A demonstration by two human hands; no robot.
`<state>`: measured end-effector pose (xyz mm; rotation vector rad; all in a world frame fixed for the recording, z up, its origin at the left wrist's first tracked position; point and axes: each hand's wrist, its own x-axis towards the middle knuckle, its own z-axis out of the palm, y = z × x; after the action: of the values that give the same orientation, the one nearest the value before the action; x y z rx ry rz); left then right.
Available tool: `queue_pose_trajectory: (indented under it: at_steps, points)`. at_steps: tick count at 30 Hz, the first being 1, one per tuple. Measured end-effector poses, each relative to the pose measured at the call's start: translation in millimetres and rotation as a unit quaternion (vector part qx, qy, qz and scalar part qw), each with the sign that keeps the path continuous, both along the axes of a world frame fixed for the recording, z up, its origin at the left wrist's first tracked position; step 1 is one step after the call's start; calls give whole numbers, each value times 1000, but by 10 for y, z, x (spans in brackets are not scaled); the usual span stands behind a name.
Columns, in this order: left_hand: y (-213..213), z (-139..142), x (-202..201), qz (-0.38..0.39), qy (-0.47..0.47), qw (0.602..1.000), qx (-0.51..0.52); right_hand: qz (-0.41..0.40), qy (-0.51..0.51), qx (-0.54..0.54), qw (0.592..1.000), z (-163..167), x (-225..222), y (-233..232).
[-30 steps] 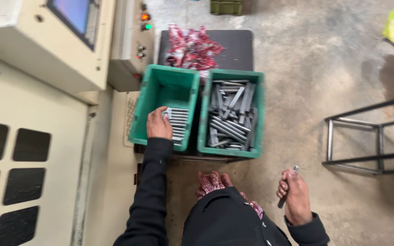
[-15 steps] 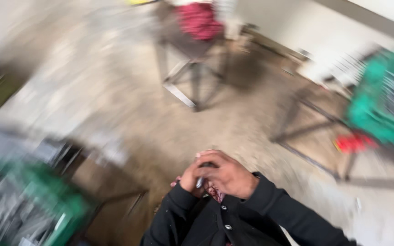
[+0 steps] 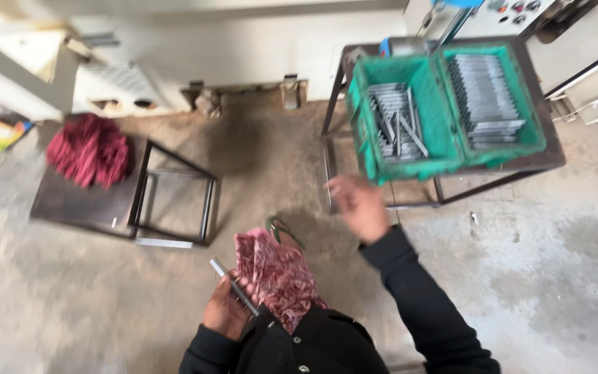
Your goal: The person repeatedly picks up metal rods from green bins, opens a machine door, inserts the rods into the machine, and closes the door. The person also wipes the machine door with a cloth between cycles.
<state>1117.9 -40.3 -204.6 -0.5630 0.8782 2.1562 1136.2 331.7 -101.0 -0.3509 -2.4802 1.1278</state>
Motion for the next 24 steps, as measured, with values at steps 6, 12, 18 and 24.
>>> queue_pose_trajectory:
  at_steps: [6, 12, 18, 24]
  points:
    - [740, 138, -1418, 27, 8, 999, -20, -265, -3, 142, 954, -1018, -1293, 2085]
    - [1329, 233, -2604, -25, 42, 999, 1, -283, -285, 106, 910, -1575, -1816, 2475]
    - [2173, 668, -3572, -207, 20, 978, -21, -308, 31, -15, 951, -310, -2103, 1764]
    - [3086, 1166, -4517, -233, 21, 970, 57, 144, 116, 7, 983, 421, -3576, 900]
